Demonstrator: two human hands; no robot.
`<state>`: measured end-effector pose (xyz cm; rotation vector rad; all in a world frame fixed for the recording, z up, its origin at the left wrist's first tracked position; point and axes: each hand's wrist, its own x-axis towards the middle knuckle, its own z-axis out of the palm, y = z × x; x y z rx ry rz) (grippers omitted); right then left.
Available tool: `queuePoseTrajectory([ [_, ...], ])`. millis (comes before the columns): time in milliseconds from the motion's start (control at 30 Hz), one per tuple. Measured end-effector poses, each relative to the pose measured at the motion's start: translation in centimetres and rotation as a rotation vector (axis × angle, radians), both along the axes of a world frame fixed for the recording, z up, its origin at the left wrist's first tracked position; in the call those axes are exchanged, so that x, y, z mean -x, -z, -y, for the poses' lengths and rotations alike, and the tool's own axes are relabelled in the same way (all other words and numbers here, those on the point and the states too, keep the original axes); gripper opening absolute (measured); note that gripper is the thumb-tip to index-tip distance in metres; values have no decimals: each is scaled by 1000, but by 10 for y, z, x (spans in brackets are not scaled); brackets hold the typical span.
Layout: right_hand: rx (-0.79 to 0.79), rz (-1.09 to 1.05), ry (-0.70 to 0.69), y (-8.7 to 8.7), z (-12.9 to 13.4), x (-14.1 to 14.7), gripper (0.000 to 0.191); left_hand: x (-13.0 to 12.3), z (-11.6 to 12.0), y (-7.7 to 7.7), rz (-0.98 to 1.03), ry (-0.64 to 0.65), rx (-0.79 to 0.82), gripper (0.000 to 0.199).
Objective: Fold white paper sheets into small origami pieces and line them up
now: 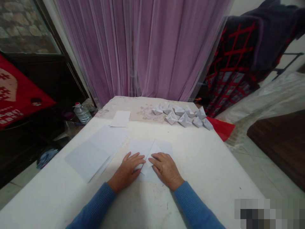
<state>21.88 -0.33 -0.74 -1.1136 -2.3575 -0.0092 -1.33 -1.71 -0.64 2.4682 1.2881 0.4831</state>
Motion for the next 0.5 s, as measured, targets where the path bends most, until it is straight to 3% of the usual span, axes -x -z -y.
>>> queuePoseTrajectory([
  [133,61,-42,67,4,-1,0,25,-3,0,2,34,9,-35,45],
  [267,92,-74,98,4,-3,2,23,-9,1,-5,112,-12,-109,29],
  [367,115,-77,89,2,-1,3,25,-12,3,-12,135,-9,-138,13],
  [500,141,-88,33,-2,4,4,31,-13,6,-18,66,-69,-184,12],
])
